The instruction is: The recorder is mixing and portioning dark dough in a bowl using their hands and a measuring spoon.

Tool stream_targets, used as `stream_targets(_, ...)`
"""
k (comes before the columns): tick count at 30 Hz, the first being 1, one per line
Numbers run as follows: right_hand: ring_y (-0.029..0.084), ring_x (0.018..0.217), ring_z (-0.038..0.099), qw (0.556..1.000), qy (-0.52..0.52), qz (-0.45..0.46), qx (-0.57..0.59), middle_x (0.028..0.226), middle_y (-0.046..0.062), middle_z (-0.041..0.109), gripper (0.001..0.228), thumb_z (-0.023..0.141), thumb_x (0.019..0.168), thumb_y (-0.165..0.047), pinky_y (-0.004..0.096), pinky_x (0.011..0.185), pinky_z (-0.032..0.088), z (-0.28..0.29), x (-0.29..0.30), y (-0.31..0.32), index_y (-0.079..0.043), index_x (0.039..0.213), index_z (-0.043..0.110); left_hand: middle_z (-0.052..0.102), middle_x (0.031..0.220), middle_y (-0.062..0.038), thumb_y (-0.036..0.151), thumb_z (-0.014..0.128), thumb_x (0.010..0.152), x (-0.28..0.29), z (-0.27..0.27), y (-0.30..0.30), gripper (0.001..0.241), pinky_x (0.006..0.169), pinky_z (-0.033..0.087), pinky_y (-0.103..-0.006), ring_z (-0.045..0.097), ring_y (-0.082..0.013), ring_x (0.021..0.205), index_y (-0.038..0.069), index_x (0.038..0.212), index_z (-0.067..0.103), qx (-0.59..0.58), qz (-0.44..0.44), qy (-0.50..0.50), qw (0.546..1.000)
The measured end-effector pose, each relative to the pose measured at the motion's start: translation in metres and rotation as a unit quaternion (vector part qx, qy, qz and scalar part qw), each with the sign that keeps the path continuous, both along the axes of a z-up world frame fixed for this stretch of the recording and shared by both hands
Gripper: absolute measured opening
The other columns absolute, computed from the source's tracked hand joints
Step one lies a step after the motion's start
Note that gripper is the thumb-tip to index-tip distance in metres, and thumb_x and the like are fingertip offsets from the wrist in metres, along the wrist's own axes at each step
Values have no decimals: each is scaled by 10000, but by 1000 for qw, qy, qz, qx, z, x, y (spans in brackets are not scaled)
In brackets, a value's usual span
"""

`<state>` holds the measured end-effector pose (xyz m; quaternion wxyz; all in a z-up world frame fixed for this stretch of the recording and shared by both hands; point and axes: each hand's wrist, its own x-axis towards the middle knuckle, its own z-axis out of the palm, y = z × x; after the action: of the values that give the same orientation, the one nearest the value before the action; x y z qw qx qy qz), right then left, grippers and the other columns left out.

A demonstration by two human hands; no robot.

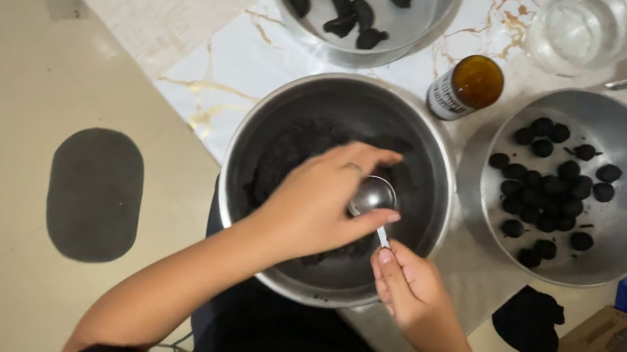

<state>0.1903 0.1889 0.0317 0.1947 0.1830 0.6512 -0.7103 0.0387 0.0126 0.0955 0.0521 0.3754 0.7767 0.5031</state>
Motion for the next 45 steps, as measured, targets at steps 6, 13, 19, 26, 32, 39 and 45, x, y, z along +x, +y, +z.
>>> stream_targets(6,61,492,364,1000,14,-21,19,611,-29,439,330,471,1085,-238,234,430,312,-10,15,4,-34,840,554,701,743,-130,262,742,900,11,-27,4,279,637,556,-385,708,-308,664,80,1109,709,-66,50,-166,983)
stream_targets(13,58,429,287,989,-40,-99,-101,578,-42,377,269,451,1065,-235,247,383,242,-11,20,6,-48,888,531,728,837,-135,173,690,927,8,-43,-3,121,671,548,-423,709,-328,793,65,970,722,-96,133,156,974)
stream_targets(19,51,434,244,984,-33,-119,-128,571,-52,327,277,439,1080,-214,249,390,207,-18,30,24,-38,878,511,597,1287,-161,392,684,889,-7,-76,-11,502,1024,449,-480,547,-341,1243,54,1254,613,-384,63,217,895)
stream_targets(26,53,439,243,977,16,-149,-149,583,-51,336,284,424,1086,-198,253,385,198,-11,40,34,-43,857,489,-258,1689,-118,877,590,737,-9,-90,-1,1335,1203,-65,-584,-248,-314,1544,169,1653,-73,-707,-124,76,692)
stream_targets(32,62,506,333,996,70,-58,9,625,-43,399,287,433,1126,-222,267,445,286,-28,47,45,-32,967,577,-117,1683,-158,831,627,760,-6,-93,-9,1237,1200,3,-561,-101,-333,1543,151,1629,66,-688,-130,96,708)
stream_targets(39,308,549,648,859,118,102,487,605,165,613,201,584,992,-270,423,544,492,75,-1,6,-121,1067,696,636,1374,-83,399,672,908,22,-44,-59,420,1148,368,-513,608,-279,1259,170,1259,683,-400,-52,167,900)
stream_targets(45,410,707,670,676,225,288,640,673,184,660,197,634,918,-205,520,652,519,74,-48,-13,-70,802,718,623,1362,-152,167,727,948,31,-41,-69,604,1015,503,-409,617,-349,1222,75,1489,473,-49,64,95,992)
